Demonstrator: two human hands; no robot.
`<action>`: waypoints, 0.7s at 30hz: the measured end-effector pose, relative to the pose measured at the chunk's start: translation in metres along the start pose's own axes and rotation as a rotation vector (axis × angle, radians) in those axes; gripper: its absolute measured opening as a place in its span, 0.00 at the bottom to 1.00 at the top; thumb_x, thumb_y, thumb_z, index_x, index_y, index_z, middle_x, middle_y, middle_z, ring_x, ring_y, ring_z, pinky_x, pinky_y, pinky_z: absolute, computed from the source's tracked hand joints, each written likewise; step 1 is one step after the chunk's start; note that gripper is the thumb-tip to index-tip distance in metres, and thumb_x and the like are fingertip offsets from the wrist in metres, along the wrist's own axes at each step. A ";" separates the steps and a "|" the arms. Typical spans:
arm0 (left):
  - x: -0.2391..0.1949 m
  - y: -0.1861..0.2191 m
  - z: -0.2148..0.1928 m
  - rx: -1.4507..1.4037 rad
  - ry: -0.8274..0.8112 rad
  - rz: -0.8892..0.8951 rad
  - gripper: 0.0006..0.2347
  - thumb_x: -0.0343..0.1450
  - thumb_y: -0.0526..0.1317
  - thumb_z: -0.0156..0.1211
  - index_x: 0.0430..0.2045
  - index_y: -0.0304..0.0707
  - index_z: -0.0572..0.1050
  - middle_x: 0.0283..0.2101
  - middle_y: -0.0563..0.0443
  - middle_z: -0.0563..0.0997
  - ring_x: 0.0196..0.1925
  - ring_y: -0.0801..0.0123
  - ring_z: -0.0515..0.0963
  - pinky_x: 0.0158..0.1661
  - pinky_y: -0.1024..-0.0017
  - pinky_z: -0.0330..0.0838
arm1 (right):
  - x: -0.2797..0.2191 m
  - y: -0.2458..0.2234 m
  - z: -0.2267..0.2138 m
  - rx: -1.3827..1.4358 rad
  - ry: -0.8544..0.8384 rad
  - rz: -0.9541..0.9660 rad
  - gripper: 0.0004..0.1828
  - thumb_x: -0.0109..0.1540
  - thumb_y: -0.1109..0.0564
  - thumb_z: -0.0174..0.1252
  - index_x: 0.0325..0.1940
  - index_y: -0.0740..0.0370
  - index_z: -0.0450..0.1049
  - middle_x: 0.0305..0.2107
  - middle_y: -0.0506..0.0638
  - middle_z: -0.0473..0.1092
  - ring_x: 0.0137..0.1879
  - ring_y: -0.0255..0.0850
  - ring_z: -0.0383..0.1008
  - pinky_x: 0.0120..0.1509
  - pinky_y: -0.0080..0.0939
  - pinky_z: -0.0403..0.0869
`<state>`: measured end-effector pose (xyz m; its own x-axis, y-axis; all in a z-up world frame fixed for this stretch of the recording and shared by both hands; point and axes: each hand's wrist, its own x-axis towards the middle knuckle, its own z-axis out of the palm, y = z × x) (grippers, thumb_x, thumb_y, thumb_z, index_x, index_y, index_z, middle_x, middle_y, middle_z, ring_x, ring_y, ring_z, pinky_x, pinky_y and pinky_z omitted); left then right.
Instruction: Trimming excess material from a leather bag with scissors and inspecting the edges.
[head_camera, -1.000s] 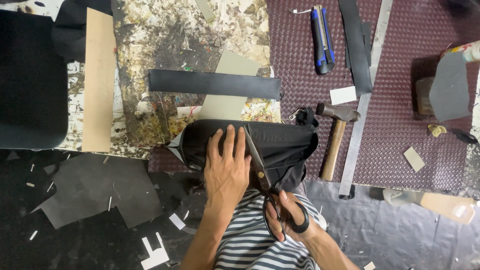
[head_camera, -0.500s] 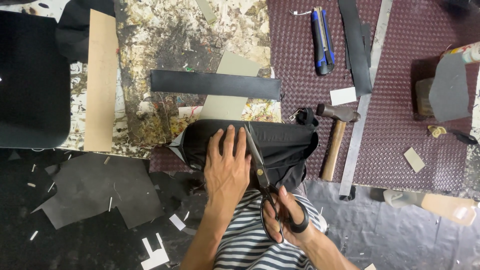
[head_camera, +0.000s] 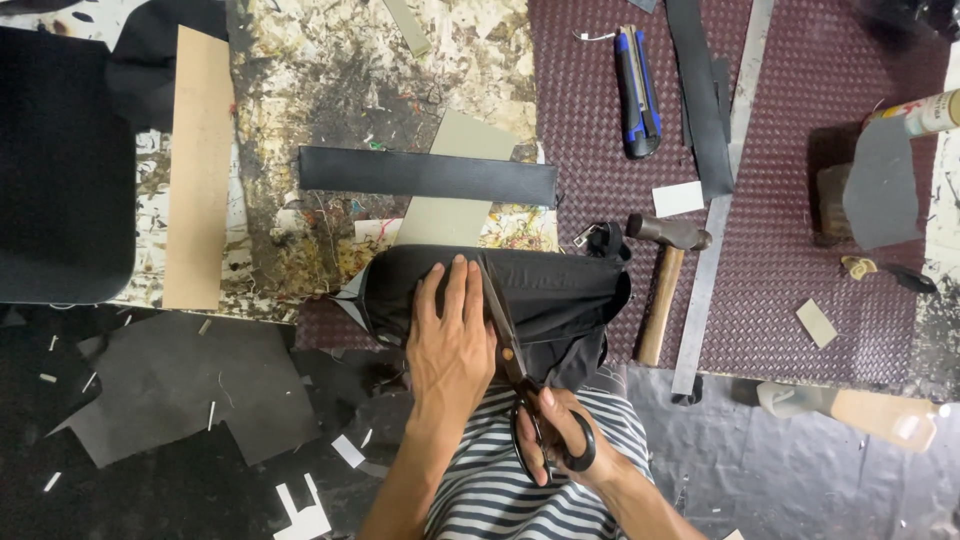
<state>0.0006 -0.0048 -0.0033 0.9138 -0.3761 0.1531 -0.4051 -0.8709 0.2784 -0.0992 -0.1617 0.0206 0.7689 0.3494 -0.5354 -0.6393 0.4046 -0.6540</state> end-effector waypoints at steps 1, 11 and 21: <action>0.000 0.001 0.000 0.003 -0.001 -0.001 0.29 0.70 0.42 0.59 0.67 0.29 0.64 0.70 0.41 0.66 0.69 0.47 0.64 0.68 0.56 0.63 | -0.001 0.003 -0.003 0.001 -0.003 0.001 0.34 0.68 0.34 0.43 0.24 0.66 0.66 0.09 0.57 0.64 0.13 0.43 0.66 0.21 0.33 0.62; 0.001 0.003 0.006 0.019 0.018 -0.020 0.29 0.70 0.45 0.63 0.66 0.29 0.66 0.69 0.42 0.68 0.68 0.47 0.66 0.67 0.54 0.66 | -0.003 0.023 -0.038 0.388 -0.080 0.088 0.32 0.70 0.39 0.44 0.26 0.70 0.62 0.12 0.59 0.56 0.10 0.47 0.57 0.13 0.37 0.62; 0.000 0.004 0.008 0.086 0.004 -0.033 0.30 0.71 0.49 0.64 0.66 0.33 0.66 0.70 0.47 0.67 0.69 0.51 0.65 0.65 0.59 0.68 | -0.004 0.024 -0.064 0.488 -0.216 0.240 0.33 0.70 0.32 0.36 0.29 0.63 0.61 0.14 0.53 0.58 0.14 0.44 0.60 0.17 0.37 0.58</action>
<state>-0.0006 -0.0112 -0.0100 0.9265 -0.3455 0.1492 -0.3705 -0.9069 0.2008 -0.1163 -0.2074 -0.0271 0.6147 0.6230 -0.4837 -0.7662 0.6173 -0.1786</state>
